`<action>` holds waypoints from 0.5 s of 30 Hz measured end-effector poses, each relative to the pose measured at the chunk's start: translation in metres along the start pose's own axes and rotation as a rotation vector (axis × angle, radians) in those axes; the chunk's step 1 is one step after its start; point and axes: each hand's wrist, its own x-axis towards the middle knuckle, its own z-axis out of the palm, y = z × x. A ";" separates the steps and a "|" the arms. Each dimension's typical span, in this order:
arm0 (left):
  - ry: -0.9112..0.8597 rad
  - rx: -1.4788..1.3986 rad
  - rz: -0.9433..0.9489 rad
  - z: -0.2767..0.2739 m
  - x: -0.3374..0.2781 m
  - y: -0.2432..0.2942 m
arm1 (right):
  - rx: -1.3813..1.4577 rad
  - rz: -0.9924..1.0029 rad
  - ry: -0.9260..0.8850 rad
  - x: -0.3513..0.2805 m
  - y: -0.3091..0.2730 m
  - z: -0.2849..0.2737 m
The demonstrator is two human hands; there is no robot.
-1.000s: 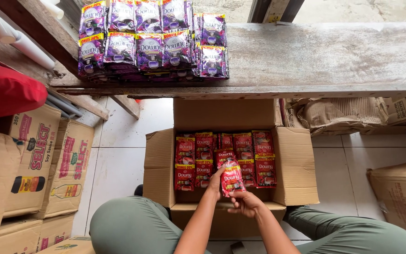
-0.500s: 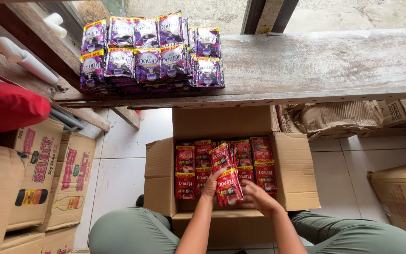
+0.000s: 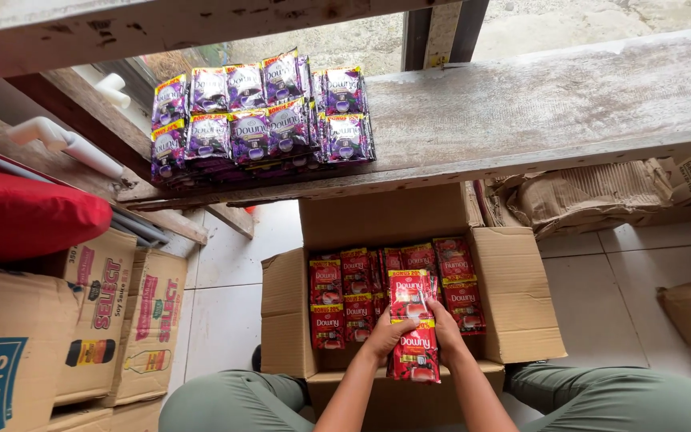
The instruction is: Organizing small individual packets of fabric softener from a cardboard box onto a display shelf.
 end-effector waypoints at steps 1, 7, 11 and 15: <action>0.005 0.007 0.003 0.004 -0.006 0.006 | 0.005 0.001 -0.007 -0.003 -0.002 0.004; 0.005 0.237 0.069 0.011 -0.024 0.031 | -0.058 -0.097 -0.080 -0.021 -0.006 0.034; 0.025 0.531 0.203 0.006 -0.022 0.036 | -0.033 -0.089 -0.072 -0.037 -0.013 0.059; 0.236 1.008 0.204 0.018 -0.026 0.046 | 0.000 -0.136 -0.082 -0.026 -0.002 0.055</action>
